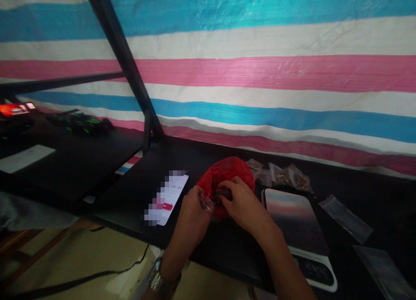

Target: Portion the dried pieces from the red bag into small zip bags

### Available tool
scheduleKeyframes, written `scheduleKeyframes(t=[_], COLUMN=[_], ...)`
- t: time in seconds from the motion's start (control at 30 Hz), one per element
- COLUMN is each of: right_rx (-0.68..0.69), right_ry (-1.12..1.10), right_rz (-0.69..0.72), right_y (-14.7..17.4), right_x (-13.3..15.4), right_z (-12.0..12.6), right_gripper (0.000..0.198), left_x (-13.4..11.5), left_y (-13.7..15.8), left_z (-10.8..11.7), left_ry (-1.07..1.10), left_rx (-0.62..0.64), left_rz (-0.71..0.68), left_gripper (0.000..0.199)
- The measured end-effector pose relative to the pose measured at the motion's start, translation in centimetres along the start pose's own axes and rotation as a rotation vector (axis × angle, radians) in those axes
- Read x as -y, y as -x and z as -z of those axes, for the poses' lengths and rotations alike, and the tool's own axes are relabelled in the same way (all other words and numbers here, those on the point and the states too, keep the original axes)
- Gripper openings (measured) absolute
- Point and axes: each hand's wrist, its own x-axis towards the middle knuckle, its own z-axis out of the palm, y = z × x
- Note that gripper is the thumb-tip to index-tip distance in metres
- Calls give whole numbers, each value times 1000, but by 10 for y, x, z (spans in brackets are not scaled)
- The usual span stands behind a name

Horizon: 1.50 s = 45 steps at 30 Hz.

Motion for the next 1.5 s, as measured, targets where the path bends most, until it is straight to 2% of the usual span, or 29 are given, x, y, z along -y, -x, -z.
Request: scheduleKeyframes(t=[0.13,0.27,0.43,0.57,0.73,0.83,0.97,1.3,1.5], right_rx=[-25,2,-78,-83,-99,-91,-46,-56,-17], right_ry=[35,30,233,329,90,-141,-358,-328,-406], right_rz=[16,11,-101,-161,-103,-105,-94,-48,-121], right_y=[5,6,10,17,18,17,18,23,21], right_x=[-4,-3,-2,2,-2,-9,-16,-11,-10], right_z=[1,-2,7,8,1,3,5,2,2], right_gripper=[39,39,45,42,38,33,29,26,24], left_x=[-3,-5,-5,-8,-17,-21,-24,-23,-19], left_y=[1,2,-2,-1,2,2,2,0,-1], left_z=[0,-1,2,0,-4,-2,1,-7,-7], left_ry=[178,343,455,547,704,738,740,723,636], left_rx=[0,-101,-202,-205,-217,-241,-209,-203,-211], left_rz=[45,34,49,96,113,87,90,70,29], left_gripper=[22,24,27,24,22,21,21,21,19])
